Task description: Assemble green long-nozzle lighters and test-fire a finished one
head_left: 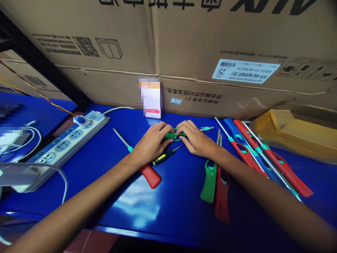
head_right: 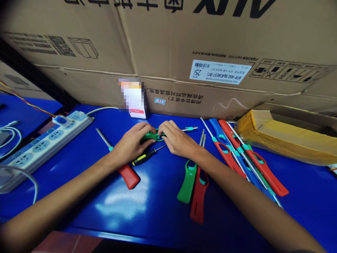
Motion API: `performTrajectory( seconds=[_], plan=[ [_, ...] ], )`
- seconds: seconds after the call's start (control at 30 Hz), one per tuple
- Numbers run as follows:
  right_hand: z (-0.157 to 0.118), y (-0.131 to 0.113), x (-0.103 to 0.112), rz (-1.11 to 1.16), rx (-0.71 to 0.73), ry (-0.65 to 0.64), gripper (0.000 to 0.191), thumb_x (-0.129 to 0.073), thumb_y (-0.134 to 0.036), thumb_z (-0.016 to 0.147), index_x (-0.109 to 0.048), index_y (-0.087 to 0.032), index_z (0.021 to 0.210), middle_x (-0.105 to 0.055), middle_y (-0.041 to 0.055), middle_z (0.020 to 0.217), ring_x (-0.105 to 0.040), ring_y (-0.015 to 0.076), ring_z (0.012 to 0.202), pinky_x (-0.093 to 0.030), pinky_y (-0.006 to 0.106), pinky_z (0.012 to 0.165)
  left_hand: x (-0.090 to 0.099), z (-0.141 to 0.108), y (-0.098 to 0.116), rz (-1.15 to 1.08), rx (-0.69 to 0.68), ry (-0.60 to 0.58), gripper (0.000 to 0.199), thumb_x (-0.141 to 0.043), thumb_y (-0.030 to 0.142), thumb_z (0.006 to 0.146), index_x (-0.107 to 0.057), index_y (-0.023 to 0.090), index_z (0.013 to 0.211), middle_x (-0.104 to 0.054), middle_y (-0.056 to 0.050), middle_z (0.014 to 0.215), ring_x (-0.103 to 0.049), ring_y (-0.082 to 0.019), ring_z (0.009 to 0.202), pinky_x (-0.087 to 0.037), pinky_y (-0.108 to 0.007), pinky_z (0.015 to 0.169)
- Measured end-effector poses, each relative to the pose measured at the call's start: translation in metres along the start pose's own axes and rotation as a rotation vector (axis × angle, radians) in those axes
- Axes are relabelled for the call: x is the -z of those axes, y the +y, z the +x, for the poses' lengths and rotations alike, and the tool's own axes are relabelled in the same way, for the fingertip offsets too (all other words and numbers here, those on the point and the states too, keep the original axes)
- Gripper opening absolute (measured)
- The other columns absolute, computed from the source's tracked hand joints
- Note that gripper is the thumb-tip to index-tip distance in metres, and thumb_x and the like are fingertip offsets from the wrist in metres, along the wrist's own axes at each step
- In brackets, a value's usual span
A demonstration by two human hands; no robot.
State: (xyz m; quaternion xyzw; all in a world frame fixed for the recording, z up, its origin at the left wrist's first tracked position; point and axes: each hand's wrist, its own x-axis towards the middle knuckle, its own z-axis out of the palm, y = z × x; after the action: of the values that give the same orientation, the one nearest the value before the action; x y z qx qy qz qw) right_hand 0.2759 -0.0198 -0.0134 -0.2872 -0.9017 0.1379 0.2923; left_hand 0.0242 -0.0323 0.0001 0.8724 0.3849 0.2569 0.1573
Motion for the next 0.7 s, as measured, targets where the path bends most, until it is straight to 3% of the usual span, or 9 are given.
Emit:
performTrajectory(
  seconds=[0.3,0.53,0.7],
  plan=[
    [0.000,-0.002,-0.001,-0.031,-0.001,0.009,0.020,-0.054,-0.013,0.111,-0.056,-0.025,0.127,-0.068,0.0140,0.123,-0.063,0.0322,0.118,-0.057,0.053,0.104,0.000,-0.009,0.008,0.167,0.041,0.005,0.022,-0.068,0.016,0.107,-0.067,0.024,0.127,-0.075,-0.008,0.128,-0.072,-0.029,0.114,-0.057,-0.043,0.098],
    [-0.001,-0.001,-0.001,-0.035,0.037,0.011,0.019,-0.056,-0.013,0.110,-0.061,-0.025,0.123,-0.071,0.0125,0.119,-0.063,0.0316,0.114,-0.058,0.053,0.103,-0.001,-0.011,0.003,0.027,0.076,0.038,0.017,-0.068,0.011,0.102,-0.066,0.024,0.113,-0.074,-0.005,0.116,-0.071,-0.025,0.103,-0.055,-0.038,0.091],
    [-0.002,0.002,-0.002,-0.019,0.037,0.004,0.017,-0.058,-0.014,0.109,-0.063,-0.026,0.121,-0.072,0.0115,0.116,-0.065,0.0314,0.112,-0.058,0.052,0.099,-0.001,-0.011,0.001,-0.019,0.035,0.001,0.015,-0.063,0.013,0.105,-0.066,0.025,0.115,-0.073,-0.006,0.120,-0.072,-0.023,0.106,-0.056,-0.036,0.093]
  ],
)
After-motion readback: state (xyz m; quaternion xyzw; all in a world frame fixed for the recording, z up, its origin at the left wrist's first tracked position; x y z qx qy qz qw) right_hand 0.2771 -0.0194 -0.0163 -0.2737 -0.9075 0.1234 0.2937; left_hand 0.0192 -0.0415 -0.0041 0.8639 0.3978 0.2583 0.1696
